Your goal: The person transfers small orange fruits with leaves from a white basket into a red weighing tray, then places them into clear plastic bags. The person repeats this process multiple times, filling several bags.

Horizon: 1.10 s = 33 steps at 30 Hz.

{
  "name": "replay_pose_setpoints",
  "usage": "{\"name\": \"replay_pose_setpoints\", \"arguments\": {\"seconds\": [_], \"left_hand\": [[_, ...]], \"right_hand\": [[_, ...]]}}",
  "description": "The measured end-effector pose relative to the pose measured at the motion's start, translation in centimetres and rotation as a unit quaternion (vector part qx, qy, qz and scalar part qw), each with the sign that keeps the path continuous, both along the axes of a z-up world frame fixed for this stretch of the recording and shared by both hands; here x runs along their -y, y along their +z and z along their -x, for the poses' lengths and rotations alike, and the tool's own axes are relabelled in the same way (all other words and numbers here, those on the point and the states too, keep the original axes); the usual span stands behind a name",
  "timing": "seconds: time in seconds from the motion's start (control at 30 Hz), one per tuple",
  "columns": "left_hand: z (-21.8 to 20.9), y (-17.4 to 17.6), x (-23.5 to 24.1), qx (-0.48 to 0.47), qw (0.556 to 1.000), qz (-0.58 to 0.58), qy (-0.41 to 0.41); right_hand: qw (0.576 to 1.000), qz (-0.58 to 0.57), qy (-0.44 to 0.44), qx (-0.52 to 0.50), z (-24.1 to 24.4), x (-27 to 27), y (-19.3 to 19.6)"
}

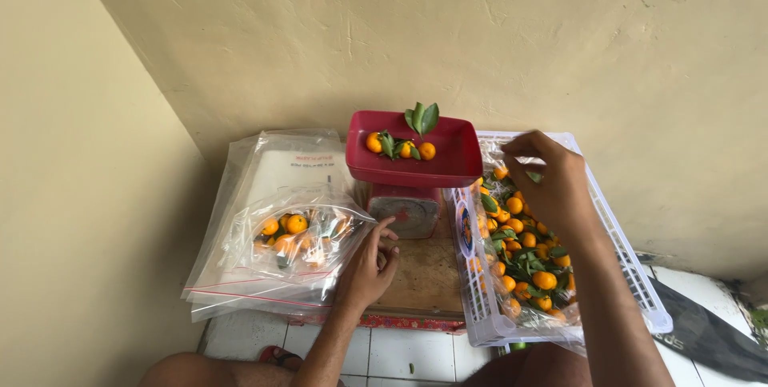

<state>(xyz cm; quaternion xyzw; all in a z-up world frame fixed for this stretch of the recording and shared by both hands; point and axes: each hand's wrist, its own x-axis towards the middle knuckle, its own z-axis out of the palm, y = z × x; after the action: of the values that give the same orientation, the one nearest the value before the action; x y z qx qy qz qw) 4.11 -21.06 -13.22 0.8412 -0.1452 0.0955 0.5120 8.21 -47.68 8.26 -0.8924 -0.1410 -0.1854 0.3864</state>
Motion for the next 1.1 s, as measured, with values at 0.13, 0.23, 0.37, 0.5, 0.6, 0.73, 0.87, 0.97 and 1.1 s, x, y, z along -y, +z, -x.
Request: {"name": "replay_pose_setpoints", "arguments": {"seconds": [0.13, 0.23, 0.37, 0.5, 0.6, 0.73, 0.87, 0.97, 1.1], "left_hand": [[0.1, 0.2, -0.1, 0.003, 1.0, -0.017, -0.001], [0.6, 0.7, 0.2, 0.022, 0.998, -0.052, -0.001], [0.8, 1.5, 2.1, 0.074, 0.997, -0.016, -0.007], [0.7, 7.7, 6.2, 0.259, 0.963, 0.06, -0.039], [-0.8, 14.0, 11.4, 0.341, 0.932, 0.057, -0.111], [-7.3, 14.3, 16.5, 0.149, 0.937, -0.179, -0.259], [-14.6, 5.2, 19.6, 0.118, 0.896, -0.385, -0.187], [-14.3, 6.7, 20.3, 0.078, 0.867, -0.478, -0.119], [-14.9, 4.7, 20.7, 0.039, 0.831, -0.547, -0.092]], "right_hand": [[0.998, -0.001, -0.054, -0.029, 1.7, 5.0, -3.6], [0.988, 0.036, -0.075, -0.13, 2.5, 7.5, -6.5], [0.978, 0.037, -0.069, -0.193, 2.9, 9.0, -9.8], [0.976, 0.067, -0.072, -0.196, 3.4, 8.1, -8.7], [0.972, 0.11, -0.08, -0.193, 3.0, 9.0, -10.0], [0.961, 0.159, -0.094, -0.206, 3.2, 10.3, -11.9], [0.95, 0.175, -0.086, -0.245, 3.6, 10.7, -12.2], [0.948, 0.175, -0.078, -0.254, 3.5, 10.9, -11.9], [0.949, 0.166, -0.063, -0.261, 4.0, 10.5, -11.3]]}}
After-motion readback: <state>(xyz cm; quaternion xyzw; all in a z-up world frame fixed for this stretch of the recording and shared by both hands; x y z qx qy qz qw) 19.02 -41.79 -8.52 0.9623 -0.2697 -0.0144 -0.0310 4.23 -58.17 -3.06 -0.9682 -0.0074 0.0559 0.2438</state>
